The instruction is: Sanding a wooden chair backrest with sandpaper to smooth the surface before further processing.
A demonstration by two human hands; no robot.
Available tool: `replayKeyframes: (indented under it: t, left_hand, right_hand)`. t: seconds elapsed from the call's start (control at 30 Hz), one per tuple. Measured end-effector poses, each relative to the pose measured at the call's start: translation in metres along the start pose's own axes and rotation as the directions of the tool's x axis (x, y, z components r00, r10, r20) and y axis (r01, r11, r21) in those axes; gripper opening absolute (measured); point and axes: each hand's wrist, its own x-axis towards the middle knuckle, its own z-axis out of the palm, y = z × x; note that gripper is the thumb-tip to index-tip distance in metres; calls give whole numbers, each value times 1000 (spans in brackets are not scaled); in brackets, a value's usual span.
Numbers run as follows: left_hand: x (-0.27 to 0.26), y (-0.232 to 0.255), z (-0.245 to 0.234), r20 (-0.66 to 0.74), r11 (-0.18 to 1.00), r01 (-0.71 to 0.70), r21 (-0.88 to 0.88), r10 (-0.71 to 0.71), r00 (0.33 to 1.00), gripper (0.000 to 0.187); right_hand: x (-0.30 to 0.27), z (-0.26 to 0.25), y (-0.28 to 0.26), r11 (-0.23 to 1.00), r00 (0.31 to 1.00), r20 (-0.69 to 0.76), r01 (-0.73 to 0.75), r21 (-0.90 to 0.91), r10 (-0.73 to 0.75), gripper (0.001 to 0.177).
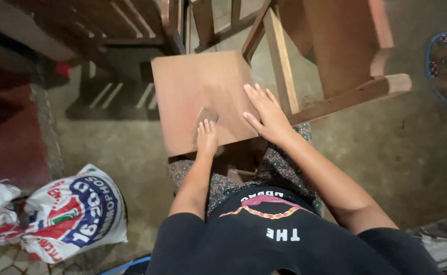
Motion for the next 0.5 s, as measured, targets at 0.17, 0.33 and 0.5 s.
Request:
replayKeyframes:
  t: [0.17, 0.33, 0.5]
  left_hand:
    - [35, 3, -17, -417, 893, 94, -441, -296, 859, 35]
    - [67, 140, -310, 49, 293, 193, -937, -435, 899, 58]
    - [106, 243, -321, -498, 119, -488, -865, -331, 802, 64]
  right_hand:
    - [29, -79, -41, 959, 953, -124, 267, -92, -277, 69]
    - [35, -191, -83, 924, 940, -65, 316, -214, -336, 63]
    - [52, -264, -29, 858, 882, -205, 318, -404, -424, 19]
